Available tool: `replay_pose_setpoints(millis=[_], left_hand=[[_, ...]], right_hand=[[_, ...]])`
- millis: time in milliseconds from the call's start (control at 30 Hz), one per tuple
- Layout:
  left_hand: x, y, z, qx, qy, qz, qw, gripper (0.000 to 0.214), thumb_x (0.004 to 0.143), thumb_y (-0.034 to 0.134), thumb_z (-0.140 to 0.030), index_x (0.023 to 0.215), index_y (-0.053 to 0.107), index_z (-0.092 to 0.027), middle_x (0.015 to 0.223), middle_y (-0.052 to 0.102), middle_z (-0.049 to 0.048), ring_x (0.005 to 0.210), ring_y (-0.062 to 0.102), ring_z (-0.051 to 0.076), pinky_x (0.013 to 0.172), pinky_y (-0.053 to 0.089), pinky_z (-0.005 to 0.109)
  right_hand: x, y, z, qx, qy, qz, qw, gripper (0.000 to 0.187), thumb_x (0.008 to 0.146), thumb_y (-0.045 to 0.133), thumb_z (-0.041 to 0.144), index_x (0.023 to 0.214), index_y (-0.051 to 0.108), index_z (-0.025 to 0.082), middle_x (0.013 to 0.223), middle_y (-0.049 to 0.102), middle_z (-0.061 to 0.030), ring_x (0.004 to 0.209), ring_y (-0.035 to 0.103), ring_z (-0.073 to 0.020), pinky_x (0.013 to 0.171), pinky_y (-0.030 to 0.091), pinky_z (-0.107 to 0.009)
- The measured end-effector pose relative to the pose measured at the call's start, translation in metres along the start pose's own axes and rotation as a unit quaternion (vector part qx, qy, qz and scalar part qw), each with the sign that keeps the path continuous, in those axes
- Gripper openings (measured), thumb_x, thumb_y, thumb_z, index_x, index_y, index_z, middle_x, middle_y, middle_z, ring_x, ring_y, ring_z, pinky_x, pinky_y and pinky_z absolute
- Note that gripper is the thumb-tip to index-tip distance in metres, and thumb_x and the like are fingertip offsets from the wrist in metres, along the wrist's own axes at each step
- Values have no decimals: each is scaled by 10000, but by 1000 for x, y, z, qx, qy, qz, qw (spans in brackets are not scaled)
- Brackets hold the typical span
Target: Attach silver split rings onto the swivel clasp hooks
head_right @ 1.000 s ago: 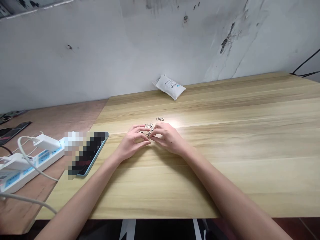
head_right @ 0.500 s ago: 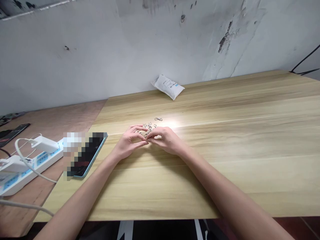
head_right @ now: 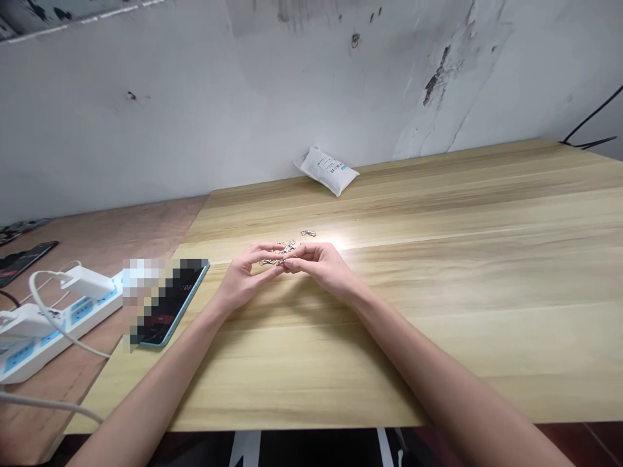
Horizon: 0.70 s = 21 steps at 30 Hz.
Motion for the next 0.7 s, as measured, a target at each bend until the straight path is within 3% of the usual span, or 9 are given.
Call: replay_pose_setpoints(millis=[367,567,700], left_hand=[[0,-10,-7,35,35,-49,998,77,850,690,-295,862,748,-246,1089,694,53,1084,590,226,949,468,427],[-1,-5,-18,193,113,-54,973,89,878,641,-230,840,720,-244,1115,681,42,1164,523,249,981,428,445],[-3,6,-14,291,108,-14,950,118,873,614,-186,828,713,-233,1189,659,56,1195,507,288,963,405,475]], right_hand=[[1,-2,-11,54,23,-14,998,265,711,804,400,851,757,180,858,739,-66,839,685,-193,878,524,-386],[1,-4,-9,2,19,-59,998,254,696,802,407,784,766,171,767,724,-52,751,643,-162,776,510,-329],[-3,5,-7,-67,6,-95,993,267,711,776,427,768,765,166,756,729,-62,714,634,-172,673,483,-299]])
Point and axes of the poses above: each hand's wrist, its own x-axis towards the middle knuckle, its own y-axis out of the palm, z = x × y, the point moved 7 cm from there along x, towards the middle knuckle
